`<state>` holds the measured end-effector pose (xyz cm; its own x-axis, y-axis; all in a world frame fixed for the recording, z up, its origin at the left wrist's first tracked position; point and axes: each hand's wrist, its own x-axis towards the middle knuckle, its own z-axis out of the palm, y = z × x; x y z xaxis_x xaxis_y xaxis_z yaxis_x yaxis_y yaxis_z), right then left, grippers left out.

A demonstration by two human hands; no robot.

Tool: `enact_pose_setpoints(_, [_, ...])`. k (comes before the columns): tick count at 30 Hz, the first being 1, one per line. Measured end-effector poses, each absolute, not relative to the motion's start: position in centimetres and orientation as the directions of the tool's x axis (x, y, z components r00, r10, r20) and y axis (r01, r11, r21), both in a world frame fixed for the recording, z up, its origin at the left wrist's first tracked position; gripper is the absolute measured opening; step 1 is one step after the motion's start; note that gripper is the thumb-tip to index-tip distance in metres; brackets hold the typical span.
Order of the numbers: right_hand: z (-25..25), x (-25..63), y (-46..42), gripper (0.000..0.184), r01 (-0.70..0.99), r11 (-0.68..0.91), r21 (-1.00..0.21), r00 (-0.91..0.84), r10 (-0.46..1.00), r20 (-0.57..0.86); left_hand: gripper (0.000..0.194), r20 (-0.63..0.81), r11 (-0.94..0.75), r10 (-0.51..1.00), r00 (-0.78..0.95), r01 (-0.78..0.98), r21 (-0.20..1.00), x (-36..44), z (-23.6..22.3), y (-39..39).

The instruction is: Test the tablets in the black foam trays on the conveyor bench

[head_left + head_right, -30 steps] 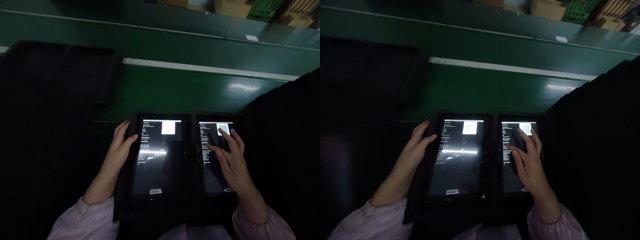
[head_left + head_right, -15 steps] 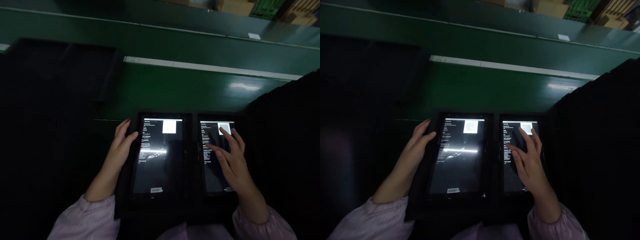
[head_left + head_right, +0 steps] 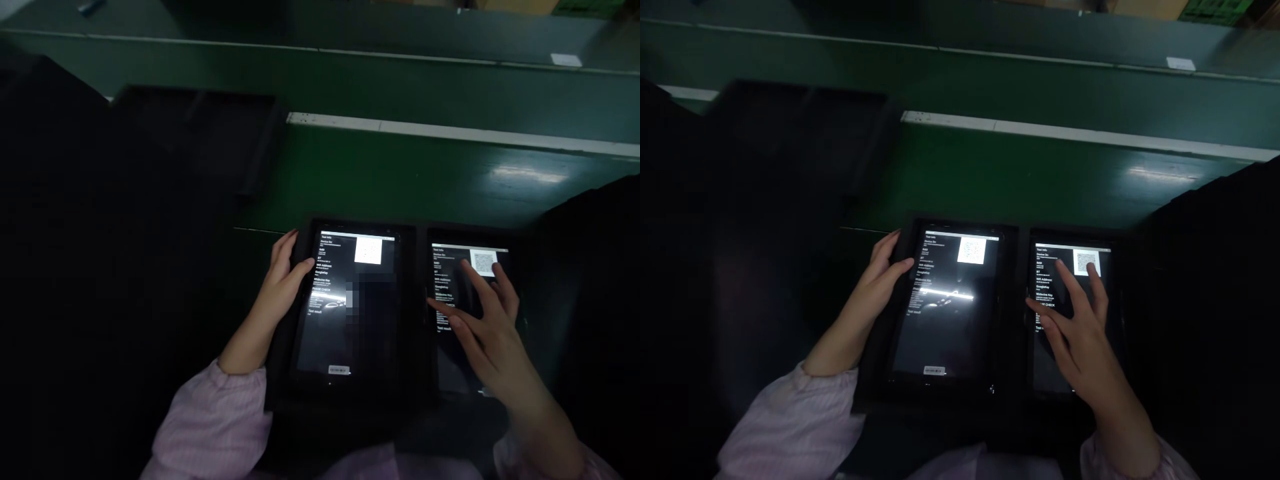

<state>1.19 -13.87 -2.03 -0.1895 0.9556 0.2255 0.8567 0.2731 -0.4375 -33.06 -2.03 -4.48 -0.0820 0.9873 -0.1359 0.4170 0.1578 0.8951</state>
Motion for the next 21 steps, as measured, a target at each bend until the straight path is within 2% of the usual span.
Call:
enact_pose_setpoints(12, [-2.67,2.07,-13.81,0.036,0.880,0.281,-0.383,-0.201,0.951,0.235,0.066,-0.100,0.121,0.992,-0.072,0.440,0.890,-33.43,-5.09,-1.81])
enact_pose_setpoints(21, [-2.32,1.33,-13.74,0.040,0.875,0.178,-0.450,-0.043,0.955,0.294,0.067,-0.107,0.126,0.992,-0.068,0.439,0.889,-33.32,-4.99,-1.95])
